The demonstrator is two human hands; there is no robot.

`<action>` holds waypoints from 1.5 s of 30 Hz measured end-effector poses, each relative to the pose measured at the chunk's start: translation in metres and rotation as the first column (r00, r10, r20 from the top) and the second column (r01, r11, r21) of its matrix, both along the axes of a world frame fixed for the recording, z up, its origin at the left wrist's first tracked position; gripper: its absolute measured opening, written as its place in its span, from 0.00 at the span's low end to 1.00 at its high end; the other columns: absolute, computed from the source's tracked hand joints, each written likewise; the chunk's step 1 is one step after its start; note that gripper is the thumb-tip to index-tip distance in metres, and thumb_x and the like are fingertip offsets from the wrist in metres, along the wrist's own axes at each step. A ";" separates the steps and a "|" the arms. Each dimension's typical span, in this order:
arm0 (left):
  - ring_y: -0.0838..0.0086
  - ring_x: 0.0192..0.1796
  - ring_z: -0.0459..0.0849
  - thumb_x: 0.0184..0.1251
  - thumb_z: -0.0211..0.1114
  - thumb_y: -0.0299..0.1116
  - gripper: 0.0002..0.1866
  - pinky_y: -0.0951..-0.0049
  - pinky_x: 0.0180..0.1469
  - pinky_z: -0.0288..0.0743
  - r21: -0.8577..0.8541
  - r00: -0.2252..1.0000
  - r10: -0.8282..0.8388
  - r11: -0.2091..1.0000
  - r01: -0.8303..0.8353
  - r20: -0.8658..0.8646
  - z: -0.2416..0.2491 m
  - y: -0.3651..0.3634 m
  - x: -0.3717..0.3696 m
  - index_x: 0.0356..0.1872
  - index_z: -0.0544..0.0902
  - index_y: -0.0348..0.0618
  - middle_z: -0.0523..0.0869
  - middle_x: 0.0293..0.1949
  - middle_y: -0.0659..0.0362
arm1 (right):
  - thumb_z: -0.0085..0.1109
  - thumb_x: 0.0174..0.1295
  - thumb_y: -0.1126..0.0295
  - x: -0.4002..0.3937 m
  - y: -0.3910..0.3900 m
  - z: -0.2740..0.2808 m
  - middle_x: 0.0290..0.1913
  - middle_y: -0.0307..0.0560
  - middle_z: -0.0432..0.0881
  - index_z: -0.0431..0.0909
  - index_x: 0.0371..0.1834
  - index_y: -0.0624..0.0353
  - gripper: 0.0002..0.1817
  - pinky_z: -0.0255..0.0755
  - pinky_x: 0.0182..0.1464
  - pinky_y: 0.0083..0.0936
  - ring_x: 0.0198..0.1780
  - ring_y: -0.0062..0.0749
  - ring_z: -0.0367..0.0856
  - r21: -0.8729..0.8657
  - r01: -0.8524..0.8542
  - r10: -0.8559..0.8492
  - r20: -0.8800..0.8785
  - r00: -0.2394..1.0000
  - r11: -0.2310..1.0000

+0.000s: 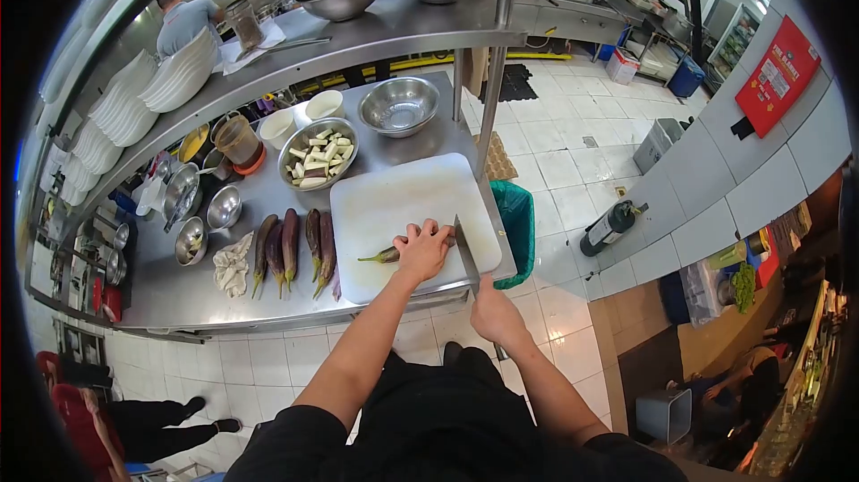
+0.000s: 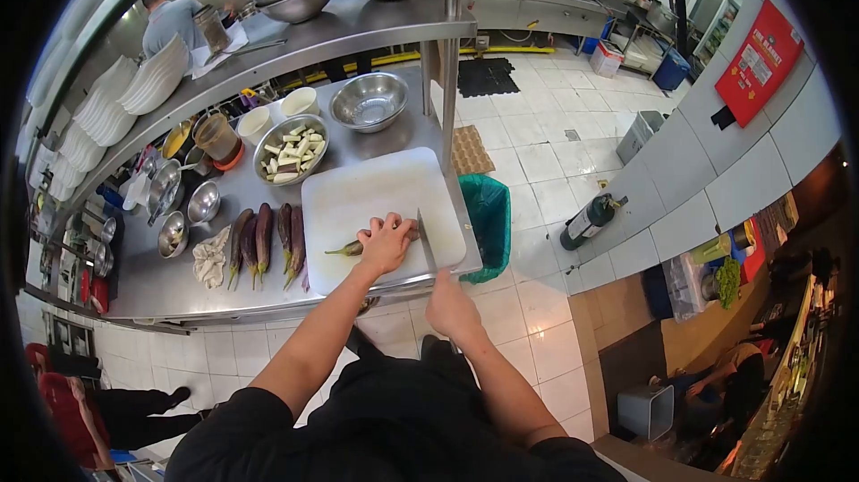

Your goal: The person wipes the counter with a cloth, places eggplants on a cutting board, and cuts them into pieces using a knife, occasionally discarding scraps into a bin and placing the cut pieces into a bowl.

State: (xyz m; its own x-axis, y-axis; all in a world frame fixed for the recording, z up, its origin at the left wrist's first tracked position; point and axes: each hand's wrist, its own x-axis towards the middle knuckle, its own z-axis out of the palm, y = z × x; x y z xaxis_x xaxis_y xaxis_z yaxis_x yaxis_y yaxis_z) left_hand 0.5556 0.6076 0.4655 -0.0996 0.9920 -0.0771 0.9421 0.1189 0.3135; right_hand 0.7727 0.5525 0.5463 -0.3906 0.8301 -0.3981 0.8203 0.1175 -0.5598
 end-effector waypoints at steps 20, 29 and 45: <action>0.51 0.68 0.73 0.83 0.63 0.49 0.11 0.35 0.64 0.63 -0.015 0.970 0.055 0.998 -0.053 0.237 -0.021 0.018 -0.029 0.60 0.87 0.72 0.80 0.67 0.63 | 0.57 0.82 0.64 0.029 0.076 -0.122 0.19 0.41 0.73 0.70 0.49 0.54 0.08 0.71 0.12 0.37 0.12 0.32 0.74 -0.501 0.186 -0.468 -0.527 0.709 0.845; 0.52 0.73 0.72 0.83 0.64 0.49 0.13 0.36 0.72 0.60 -0.080 0.948 0.113 0.992 -0.094 0.297 -0.007 0.002 -0.022 0.62 0.86 0.75 0.79 0.69 0.65 | 0.57 0.83 0.62 0.037 0.065 -0.125 0.22 0.42 0.74 0.69 0.56 0.54 0.11 0.71 0.14 0.36 0.14 0.32 0.74 -0.583 0.131 -0.475 -0.488 0.732 0.802; 0.52 0.70 0.73 0.87 0.61 0.44 0.10 0.32 0.63 0.63 -0.067 0.966 0.058 0.997 -0.043 0.250 -0.003 0.014 -0.024 0.61 0.84 0.72 0.78 0.68 0.65 | 0.58 0.85 0.56 0.033 0.058 -0.111 0.19 0.38 0.71 0.70 0.51 0.51 0.12 0.71 0.12 0.36 0.13 0.30 0.73 -0.614 0.099 -0.513 -0.547 0.661 0.783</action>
